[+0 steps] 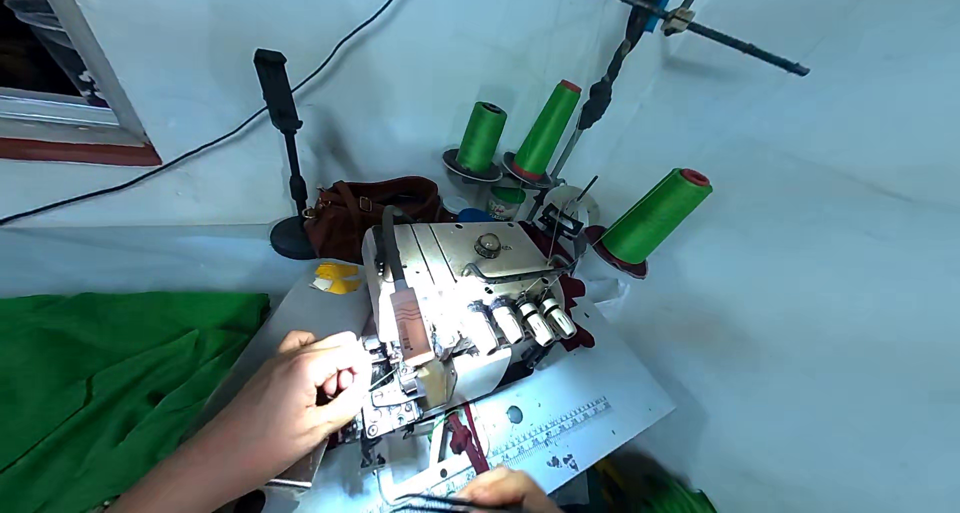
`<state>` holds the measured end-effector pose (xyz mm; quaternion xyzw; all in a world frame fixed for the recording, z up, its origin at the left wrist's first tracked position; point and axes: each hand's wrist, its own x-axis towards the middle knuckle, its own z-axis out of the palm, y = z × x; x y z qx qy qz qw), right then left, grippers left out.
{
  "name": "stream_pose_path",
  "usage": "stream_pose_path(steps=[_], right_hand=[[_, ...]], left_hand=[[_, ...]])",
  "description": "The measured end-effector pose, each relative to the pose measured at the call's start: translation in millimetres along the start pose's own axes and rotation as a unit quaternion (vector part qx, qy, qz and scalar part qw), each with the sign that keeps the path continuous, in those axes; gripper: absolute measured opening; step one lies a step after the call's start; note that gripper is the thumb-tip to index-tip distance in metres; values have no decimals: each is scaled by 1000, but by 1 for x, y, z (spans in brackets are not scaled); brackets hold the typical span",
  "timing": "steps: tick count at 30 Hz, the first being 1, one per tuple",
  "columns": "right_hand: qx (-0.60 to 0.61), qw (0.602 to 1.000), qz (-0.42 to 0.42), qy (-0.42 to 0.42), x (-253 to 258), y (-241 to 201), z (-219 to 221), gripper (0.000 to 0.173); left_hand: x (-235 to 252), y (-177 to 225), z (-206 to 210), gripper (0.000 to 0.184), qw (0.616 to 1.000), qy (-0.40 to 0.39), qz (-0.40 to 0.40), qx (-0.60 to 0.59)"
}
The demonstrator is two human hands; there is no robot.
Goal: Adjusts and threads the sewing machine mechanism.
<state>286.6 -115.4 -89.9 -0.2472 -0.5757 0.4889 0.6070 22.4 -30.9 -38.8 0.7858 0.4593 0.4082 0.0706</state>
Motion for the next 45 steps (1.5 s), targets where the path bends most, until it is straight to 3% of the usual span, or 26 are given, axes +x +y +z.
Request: stream_pose_path(steps=[5, 11, 15, 18, 20, 24, 28, 30, 32, 34, 35, 36, 38, 41, 43, 45], right_hand=[[-5, 989, 86, 124, 6, -4, -32, 21], [-20, 979, 111, 169, 13, 0, -56, 38], [-10, 970, 154, 188, 18, -5, -70, 42], [-12, 967, 156, 202, 21, -7, -72, 41], [-21, 962, 158, 224, 23, -8, -68, 39], [-67, 923, 228, 303, 34, -14, -60, 34], [-114, 904, 264, 317, 56, -15, -72, 21], [-157, 911, 233, 302, 70, -11, -84, 19], [-188, 919, 200, 284, 86, -3, -94, 27], [-199, 923, 184, 274, 98, 4, -97, 25], [-200, 923, 180, 276, 102, 8, -97, 22], [-201, 923, 174, 279, 105, 13, -96, 21], [-209, 918, 160, 297, 108, 18, -94, 18], [-237, 911, 135, 310, 107, 21, -92, 14], [-260, 912, 126, 292, 105, 23, -94, 16], [-271, 916, 123, 269, 105, 24, -96, 16]], left_hand=[[-2, -10, -17, 14, 991, -105, 41, -67], [-1, -16, -40, 14, 973, -185, 36, -135], [4, -3, -24, 18, 990, -74, -23, -118], [0, 13, 0, 53, 998, -25, -23, 48], [-3, 16, 8, 62, 992, -19, -12, 125], [-3, 6, 2, 27, 998, -30, 12, 61], [-1, -3, -18, 17, 997, -66, -8, -25], [-1, -8, -33, 16, 992, -110, 22, -52], [-2, -11, -55, 14, 972, -210, 46, -98], [-1, -10, -79, 10, 934, -319, 12, -158], [-2, -12, -87, 10, 926, -335, -10, -176], [-6, -19, -93, 12, 932, -311, -21, -183], [-14, -35, -94, 22, 969, -181, -23, -165], [-2, -20, -75, 19, 989, -11, -65, -131], [2, 0, -56, 20, 988, -45, -101, -105], [4, 18, -39, 39, 987, -116, -107, -3]])
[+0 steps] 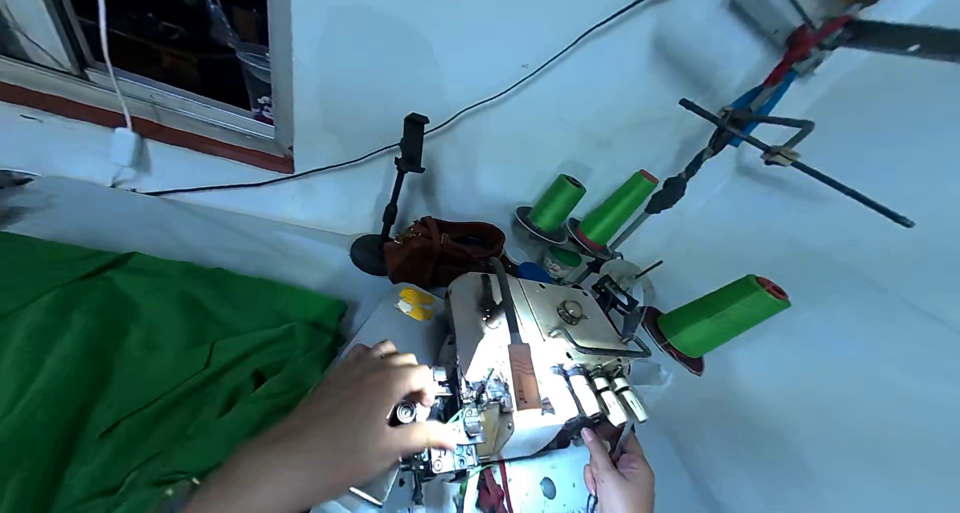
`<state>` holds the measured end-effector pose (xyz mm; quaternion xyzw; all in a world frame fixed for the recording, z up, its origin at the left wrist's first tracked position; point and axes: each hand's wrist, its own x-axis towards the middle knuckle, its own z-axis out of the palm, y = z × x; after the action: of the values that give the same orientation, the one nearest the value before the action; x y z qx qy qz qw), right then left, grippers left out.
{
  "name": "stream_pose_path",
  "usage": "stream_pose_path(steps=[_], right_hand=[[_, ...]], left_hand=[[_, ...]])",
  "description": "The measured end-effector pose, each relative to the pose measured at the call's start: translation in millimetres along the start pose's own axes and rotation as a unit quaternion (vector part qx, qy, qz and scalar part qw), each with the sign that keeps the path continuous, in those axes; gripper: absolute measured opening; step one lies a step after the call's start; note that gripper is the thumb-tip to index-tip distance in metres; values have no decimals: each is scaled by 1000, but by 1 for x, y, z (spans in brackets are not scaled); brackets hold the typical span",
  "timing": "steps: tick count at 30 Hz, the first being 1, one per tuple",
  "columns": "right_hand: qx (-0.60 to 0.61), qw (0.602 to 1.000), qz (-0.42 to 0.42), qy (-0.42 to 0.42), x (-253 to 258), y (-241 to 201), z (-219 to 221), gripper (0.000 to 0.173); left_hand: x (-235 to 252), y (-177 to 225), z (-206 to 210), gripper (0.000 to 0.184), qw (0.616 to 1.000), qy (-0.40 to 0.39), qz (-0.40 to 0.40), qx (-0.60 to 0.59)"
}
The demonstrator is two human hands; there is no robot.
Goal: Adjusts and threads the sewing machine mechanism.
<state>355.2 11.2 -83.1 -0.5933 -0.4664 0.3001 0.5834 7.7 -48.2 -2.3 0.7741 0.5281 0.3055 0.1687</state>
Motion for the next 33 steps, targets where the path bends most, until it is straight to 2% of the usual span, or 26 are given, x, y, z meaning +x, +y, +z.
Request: stream_pose_path(steps=[2, 3, 5, 7, 10, 14, 18, 20, 26, 33], right_hand=[[-4, 1000, -11, -15, 2, 3, -1, 17], [0, 1000, -16, -21, 2, 3, -2, 16], [21, 999, -12, -36, 3, 5, -4, 11], [49, 998, 5, -36, 3, 9, -5, 6], [66, 997, 17, -27, 2, 8, -4, 9], [76, 997, 4, 9, 0, 3, 4, 9], [101, 995, 4, 20, -3, 0, 9, 10], [118, 993, -8, 26, -3, -2, 11, 10], [186, 979, -59, 64, -5, -8, 11, 13], [207, 967, -90, 116, -16, -9, 17, 13]], left_hand=[[1, 12, 12, 55, 994, -36, -12, 100], [1, 15, 16, 53, 991, -43, -17, 127], [2, 18, 24, 34, 989, -23, -23, 144], [3, 18, 27, 22, 993, -6, -30, 117], [3, 14, 29, 15, 998, 27, -29, 58], [5, 8, 30, 18, 997, 57, -17, 44], [8, 6, 12, 24, 998, -53, -20, 18], [9, 3, 7, 26, 998, -67, -16, 7], [8, -4, 6, 23, 999, -37, -2, 13], [5, 1, 16, 29, 995, -38, -2, 88]])
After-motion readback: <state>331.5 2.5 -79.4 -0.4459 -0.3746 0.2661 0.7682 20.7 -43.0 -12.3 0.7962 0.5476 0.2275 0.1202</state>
